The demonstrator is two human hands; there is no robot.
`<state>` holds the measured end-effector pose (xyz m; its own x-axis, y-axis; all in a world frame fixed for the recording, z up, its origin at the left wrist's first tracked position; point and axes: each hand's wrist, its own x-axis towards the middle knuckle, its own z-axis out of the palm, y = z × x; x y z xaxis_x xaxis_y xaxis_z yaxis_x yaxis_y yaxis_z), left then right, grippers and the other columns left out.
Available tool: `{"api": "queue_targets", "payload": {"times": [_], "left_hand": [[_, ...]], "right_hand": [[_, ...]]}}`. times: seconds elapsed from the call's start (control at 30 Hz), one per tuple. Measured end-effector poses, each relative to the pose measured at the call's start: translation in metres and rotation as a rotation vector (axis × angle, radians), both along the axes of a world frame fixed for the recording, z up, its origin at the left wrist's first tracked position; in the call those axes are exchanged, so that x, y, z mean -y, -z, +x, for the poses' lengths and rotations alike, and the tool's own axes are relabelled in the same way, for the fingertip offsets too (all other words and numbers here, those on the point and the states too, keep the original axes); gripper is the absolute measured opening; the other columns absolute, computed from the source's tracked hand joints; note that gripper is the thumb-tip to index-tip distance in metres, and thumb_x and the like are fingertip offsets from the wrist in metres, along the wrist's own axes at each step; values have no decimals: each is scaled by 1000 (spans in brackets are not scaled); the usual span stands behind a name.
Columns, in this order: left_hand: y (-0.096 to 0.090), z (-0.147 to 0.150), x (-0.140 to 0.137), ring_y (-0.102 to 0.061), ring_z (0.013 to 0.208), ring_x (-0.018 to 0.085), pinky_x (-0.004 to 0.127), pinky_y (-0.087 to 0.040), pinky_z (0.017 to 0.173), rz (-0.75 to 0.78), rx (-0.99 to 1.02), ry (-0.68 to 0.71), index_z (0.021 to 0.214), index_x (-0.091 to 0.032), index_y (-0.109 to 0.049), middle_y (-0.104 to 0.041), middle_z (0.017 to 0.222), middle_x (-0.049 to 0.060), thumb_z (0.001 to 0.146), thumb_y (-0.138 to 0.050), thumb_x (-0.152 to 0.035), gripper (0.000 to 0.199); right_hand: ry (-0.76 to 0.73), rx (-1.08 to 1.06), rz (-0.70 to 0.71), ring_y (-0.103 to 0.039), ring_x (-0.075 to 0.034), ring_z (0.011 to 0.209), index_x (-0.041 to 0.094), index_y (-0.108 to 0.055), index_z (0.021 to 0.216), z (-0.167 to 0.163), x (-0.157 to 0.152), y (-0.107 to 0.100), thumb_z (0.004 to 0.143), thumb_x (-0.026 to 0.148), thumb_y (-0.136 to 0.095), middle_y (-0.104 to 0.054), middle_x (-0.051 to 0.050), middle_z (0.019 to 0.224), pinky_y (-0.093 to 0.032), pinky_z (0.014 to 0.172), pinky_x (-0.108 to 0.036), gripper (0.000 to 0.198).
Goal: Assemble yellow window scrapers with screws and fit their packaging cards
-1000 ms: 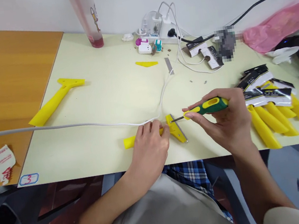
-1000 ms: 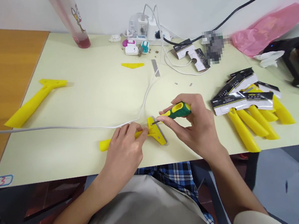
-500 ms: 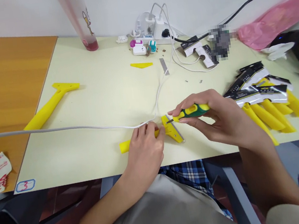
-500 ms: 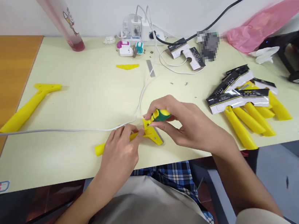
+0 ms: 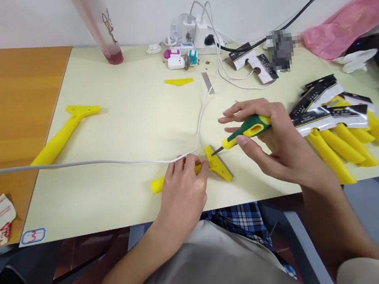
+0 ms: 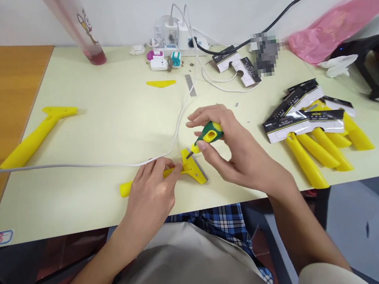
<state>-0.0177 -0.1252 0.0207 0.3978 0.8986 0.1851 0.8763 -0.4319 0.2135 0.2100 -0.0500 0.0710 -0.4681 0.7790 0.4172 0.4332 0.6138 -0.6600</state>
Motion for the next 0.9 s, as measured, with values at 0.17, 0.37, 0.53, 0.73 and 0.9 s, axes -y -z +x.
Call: {"api": "queue_targets", "payload": {"times": [0.17, 0.37, 0.53, 0.73, 0.9], "left_hand": [[0, 1, 0, -69, 114, 31, 47, -59, 98, -15, 12, -10, 136, -16, -75, -71, 120, 14, 93, -56, 6, 52], [0, 0, 0, -69, 112, 30, 46, -58, 98, 4, -3, -2, 135, -16, -75, -72, 120, 13, 93, -56, 5, 51], [1, 0, 0, -69, 113, 30, 46, -58, 96, 21, -1, 1, 134, -17, -75, -71, 120, 14, 92, -55, 6, 53], [0, 1, 1, -69, 112, 30, 45, -57, 97, 14, -7, -6, 134, -19, -74, -71, 120, 13, 92, -56, 6, 53], [0, 2, 1, -68, 112, 30, 45, -56, 96, 28, -19, -12, 134, -19, -74, -71, 119, 13, 94, -56, 4, 49]], "right_hand": [[38, -42, 63, -81, -28, 107, 36, -66, 139, 5, 2, 7, 100, 32, -86, -78, -5, 121, -71, 99, -48, 44], [18, -50, -80, -78, -32, 124, 36, -56, 151, 4, 4, 7, 103, 31, -79, -68, -10, 146, -71, 104, -52, 54], [97, -46, 19, -83, -28, 102, 35, -64, 138, 4, 2, 12, 97, 32, -89, -77, -4, 113, -72, 92, -45, 48], [1, -61, -89, -81, -31, 116, 38, -61, 145, 8, 1, 10, 103, 35, -81, -71, -7, 137, -72, 96, -48, 46], [102, 36, 44, -81, -28, 99, 33, -71, 118, 9, 1, 3, 94, 38, -92, -79, -2, 104, -70, 92, -45, 32]]}}
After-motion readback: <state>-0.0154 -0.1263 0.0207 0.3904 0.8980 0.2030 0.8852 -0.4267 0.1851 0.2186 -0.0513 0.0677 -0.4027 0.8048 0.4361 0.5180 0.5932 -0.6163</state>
